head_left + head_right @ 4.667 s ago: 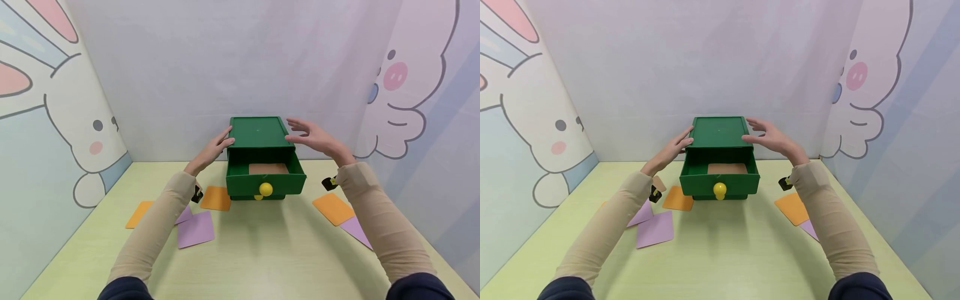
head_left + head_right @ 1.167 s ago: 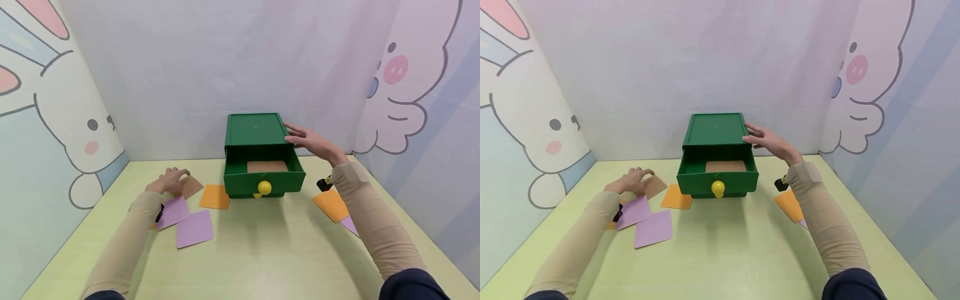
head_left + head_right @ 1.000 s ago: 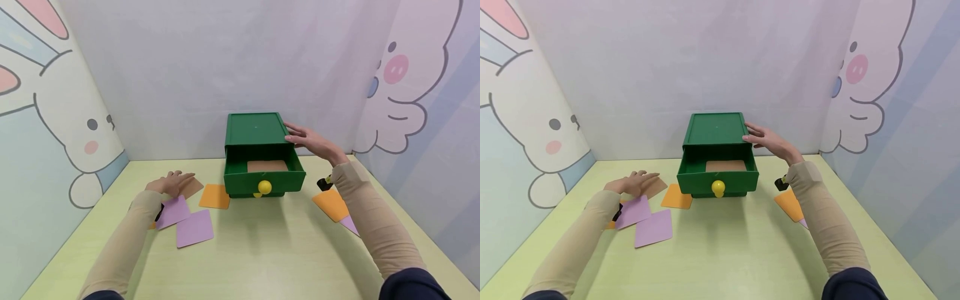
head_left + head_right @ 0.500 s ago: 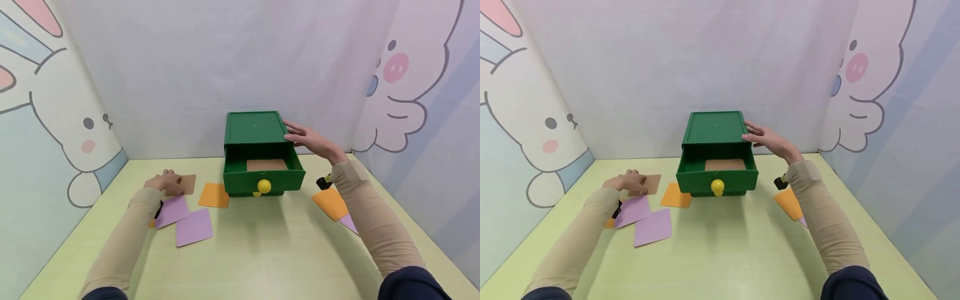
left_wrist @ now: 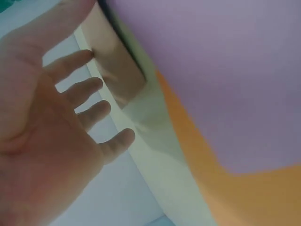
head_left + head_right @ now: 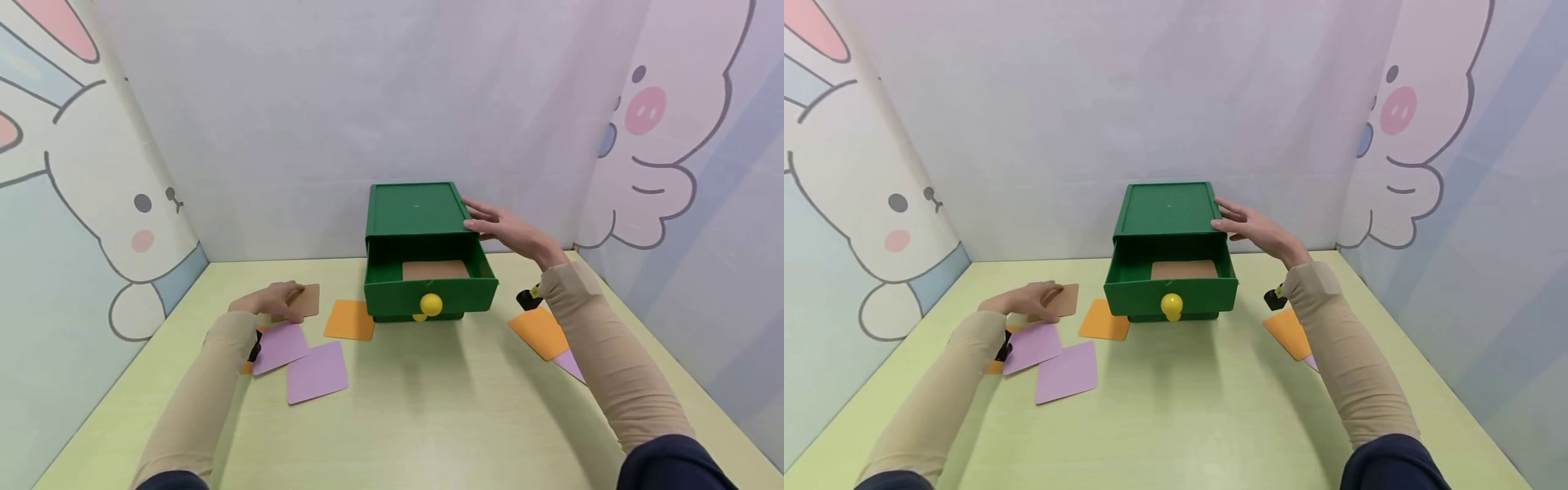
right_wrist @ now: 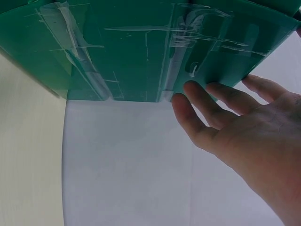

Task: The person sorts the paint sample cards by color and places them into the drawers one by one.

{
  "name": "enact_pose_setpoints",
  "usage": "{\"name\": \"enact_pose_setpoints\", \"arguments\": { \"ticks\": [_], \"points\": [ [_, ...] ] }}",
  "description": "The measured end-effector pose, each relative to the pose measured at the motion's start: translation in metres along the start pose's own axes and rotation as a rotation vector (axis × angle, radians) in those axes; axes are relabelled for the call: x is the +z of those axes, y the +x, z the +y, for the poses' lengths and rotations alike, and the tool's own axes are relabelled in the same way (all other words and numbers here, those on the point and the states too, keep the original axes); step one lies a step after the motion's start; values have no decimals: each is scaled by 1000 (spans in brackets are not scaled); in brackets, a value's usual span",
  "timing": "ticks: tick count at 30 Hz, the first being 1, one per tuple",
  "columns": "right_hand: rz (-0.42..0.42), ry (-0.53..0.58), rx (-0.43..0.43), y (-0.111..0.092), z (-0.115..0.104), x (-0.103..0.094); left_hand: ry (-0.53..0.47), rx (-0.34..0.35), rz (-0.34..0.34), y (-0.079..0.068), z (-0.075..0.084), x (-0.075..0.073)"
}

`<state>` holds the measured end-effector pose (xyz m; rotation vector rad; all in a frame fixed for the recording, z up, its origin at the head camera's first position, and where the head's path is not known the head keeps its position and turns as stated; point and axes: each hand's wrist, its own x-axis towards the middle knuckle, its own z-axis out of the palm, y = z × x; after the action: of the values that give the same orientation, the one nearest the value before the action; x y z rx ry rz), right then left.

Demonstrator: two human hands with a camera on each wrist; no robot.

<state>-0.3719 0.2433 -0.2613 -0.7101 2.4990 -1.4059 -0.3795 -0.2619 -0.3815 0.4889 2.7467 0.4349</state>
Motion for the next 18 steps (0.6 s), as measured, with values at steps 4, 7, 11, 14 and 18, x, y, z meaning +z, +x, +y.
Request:
{"name": "enact_pose_setpoints", "arguments": {
  "ticks": [4,7,11,14,18],
  "points": [
    [5,-1,1,-1,0,0,-33,-9,1,1,-2,1],
    [6,1,0,-1,-1,1,5,-5,38,2,-3,1],
    [1,5,-4,0,-2,1,38,-3,72,4,-3,2],
    [-2,-1,-6,0,-2,1,41,-3,91,4,-4,3],
    [-1,-14,-4,1,0,1,62,-8,129,4,-3,2]
  ]
}}
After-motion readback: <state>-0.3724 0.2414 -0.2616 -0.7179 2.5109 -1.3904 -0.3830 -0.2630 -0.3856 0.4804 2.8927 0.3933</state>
